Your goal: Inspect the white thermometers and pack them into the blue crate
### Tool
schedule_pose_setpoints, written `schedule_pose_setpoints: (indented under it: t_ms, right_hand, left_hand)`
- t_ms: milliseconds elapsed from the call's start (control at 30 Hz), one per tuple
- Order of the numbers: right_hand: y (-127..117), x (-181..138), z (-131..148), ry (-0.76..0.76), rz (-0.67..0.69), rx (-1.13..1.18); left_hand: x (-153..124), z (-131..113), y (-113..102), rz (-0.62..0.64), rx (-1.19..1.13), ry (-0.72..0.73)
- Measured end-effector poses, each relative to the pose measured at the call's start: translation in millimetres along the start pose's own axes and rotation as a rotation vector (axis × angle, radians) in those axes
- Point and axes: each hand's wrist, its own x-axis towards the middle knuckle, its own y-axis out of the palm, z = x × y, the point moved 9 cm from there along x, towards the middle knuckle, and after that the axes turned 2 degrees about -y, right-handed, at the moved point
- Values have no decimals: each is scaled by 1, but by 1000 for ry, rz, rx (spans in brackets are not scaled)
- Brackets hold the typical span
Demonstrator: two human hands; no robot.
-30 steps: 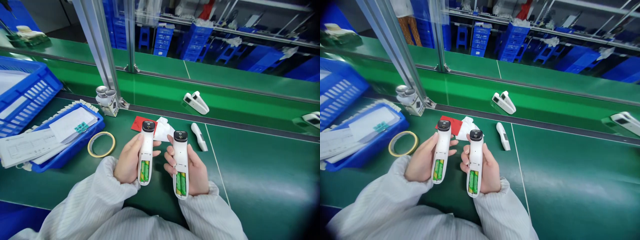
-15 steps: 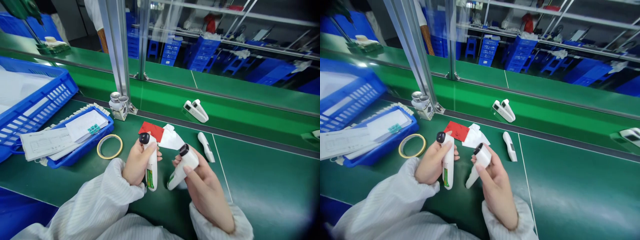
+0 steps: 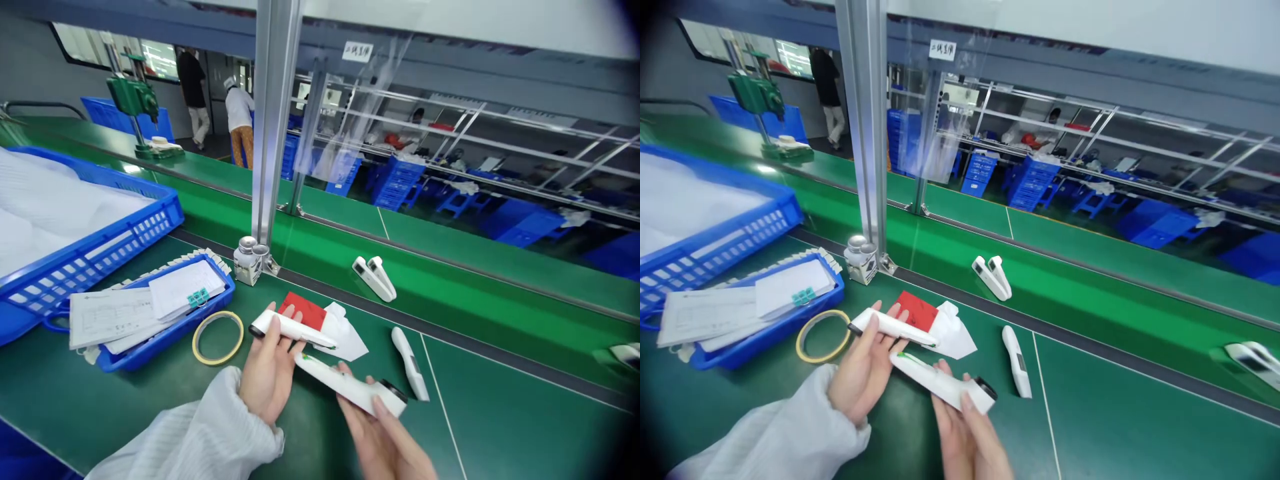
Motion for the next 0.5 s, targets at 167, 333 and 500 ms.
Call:
schedule_pose_setpoints:
  t_ms: [167, 333, 500]
  right_hand:
    - [26, 3, -28, -27, 56, 20]
    - [11, -15, 7, -214, -41, -453]
    - [39, -38, 59, -589, 21, -1375]
  left_hand:
    - [-13, 19, 0, -27, 47, -73]
    - [-15, 19, 3, -43, 174, -67]
    - [-30, 46, 37, 100, 354, -223]
